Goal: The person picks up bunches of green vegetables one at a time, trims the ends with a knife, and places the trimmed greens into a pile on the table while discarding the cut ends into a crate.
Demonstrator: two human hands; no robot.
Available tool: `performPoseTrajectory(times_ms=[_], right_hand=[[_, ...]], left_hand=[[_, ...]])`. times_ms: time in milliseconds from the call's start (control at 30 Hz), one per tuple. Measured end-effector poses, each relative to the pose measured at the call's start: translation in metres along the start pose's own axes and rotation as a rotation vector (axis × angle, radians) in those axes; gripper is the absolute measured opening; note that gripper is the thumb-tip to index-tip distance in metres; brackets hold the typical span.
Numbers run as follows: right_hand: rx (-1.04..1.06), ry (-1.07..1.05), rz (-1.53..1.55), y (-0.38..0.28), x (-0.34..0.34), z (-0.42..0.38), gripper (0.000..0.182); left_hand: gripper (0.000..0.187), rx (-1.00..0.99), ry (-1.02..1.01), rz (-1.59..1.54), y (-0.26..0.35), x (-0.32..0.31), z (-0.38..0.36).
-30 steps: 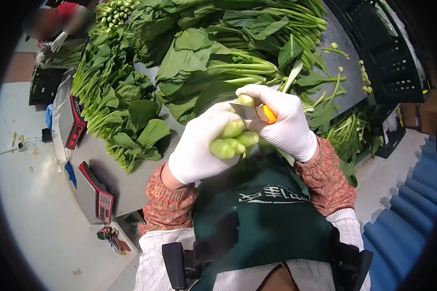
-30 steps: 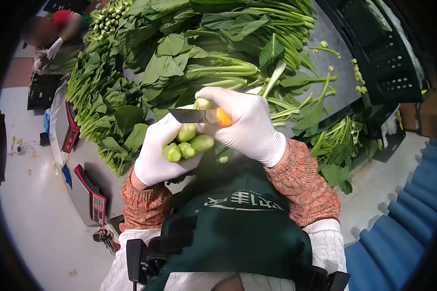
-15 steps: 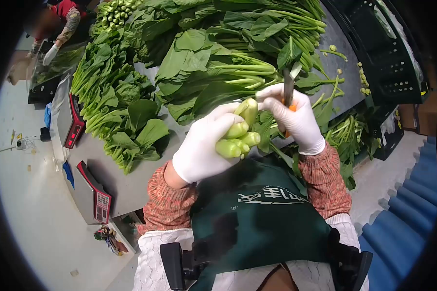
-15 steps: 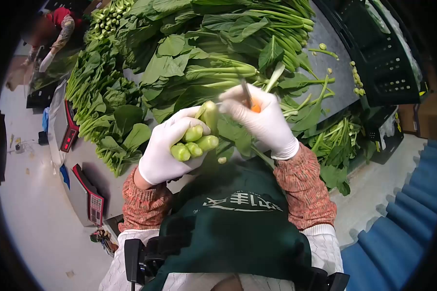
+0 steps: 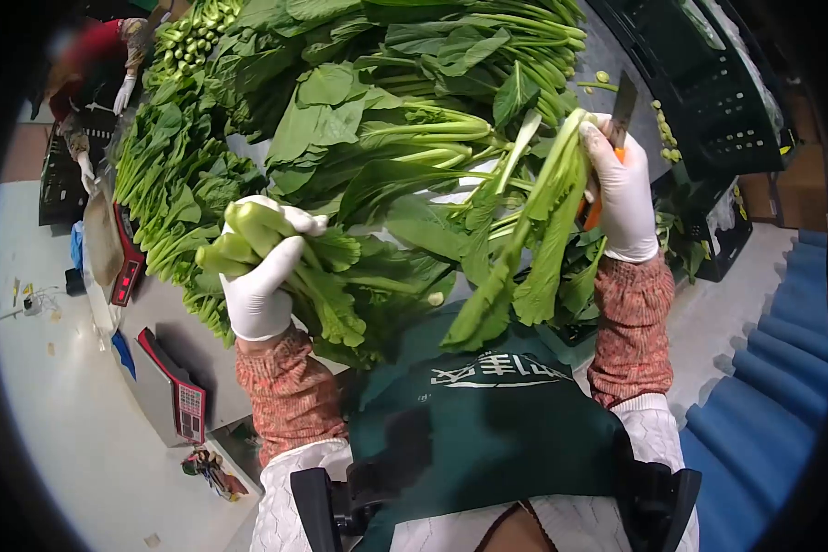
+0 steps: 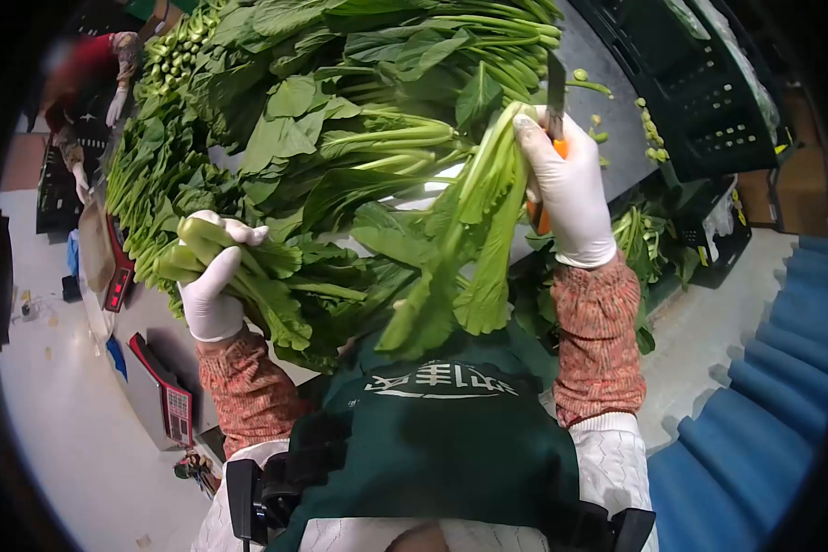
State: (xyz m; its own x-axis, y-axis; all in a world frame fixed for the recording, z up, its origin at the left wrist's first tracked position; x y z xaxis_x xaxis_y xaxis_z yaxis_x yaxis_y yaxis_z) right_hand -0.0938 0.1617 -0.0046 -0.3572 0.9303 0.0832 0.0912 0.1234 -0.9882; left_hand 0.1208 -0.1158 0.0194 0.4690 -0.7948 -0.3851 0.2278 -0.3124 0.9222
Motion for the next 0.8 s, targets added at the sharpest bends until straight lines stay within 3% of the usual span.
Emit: performPoseTrajectory(times_ms=[200,300,333,400,433,467,500,533,567,600,667,767,800], right_hand=[[-0.037,-0.066,-0.116,0.024,-0.003,0.008,0.023],[0.152,-0.131,-0.323,0.04,-0.01,0.018,0.025],[0.115,-0.183,-0.488,0.04,-0.009,0.015,0.027],[0.217,-0.291,-0.49,0.051,-0.029,0.008,0.028],[0.171,-0.374,-0.477,0.055,-0.041,0.001,0.028],[0.387,-0.417,-0.583,0.07,-0.055,-0.002,0.03],[0.375,-0.394,-0.748,0.079,-0.074,-0.015,0.034],[0.458,-0.513,-0.886,0.089,-0.089,-0.025,0.05],[0.504,-0.601,-1.012,0.1,-0.101,-0.036,0.066],[0.561,-0.69,-1.128,0.112,-0.114,-0.047,0.083],[0.694,-0.795,-1.288,0.151,-0.132,-0.064,0.088],[0.803,-0.515,-1.314,0.17,-0.12,-0.047,0.091],[0.726,-0.524,-1.34,0.159,-0.11,-0.034,0.094]], left_hand=[[0.034,-0.065,0.087,0.059,0.002,0.005,-0.005],[0.034,-0.112,0.136,0.033,0.01,0.021,-0.005],[0.033,-0.14,0.166,0.065,0.014,0.035,-0.005],[0.034,-0.21,0.216,0.038,0.026,0.047,-0.009],[0.034,-0.229,0.247,0.044,0.031,0.059,-0.012],[0.034,-0.234,0.3,0.058,0.036,0.065,-0.016],[0.034,-0.25,0.283,0.051,0.04,0.076,-0.018],[0.034,-0.265,0.262,0.042,0.043,0.086,-0.019],[0.035,-0.231,0.378,0.055,0.045,0.092,-0.026],[0.037,-0.279,0.225,0.007,0.045,0.091,-0.025],[0.035,-0.225,0.392,0.059,0.047,0.091,-0.033],[0.032,-0.24,0.23,0.057,0.045,0.094,-0.033],[0.032,-0.228,0.224,0.047,0.044,0.095,-0.035]])
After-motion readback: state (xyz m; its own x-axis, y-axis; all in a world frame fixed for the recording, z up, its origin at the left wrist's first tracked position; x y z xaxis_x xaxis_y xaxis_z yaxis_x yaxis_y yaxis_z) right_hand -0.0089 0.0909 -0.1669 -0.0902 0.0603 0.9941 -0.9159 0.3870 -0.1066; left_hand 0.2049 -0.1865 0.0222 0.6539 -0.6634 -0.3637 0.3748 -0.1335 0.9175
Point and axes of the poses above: each hand's wrist, its own z-axis towards the middle knuckle, its own x-axis out of the back of the hand, y = z × x, the point moved 1 cm from there along z, towards the middle knuckle, and after that the axes turned 8 degrees about -z, right-handed, at the moved point
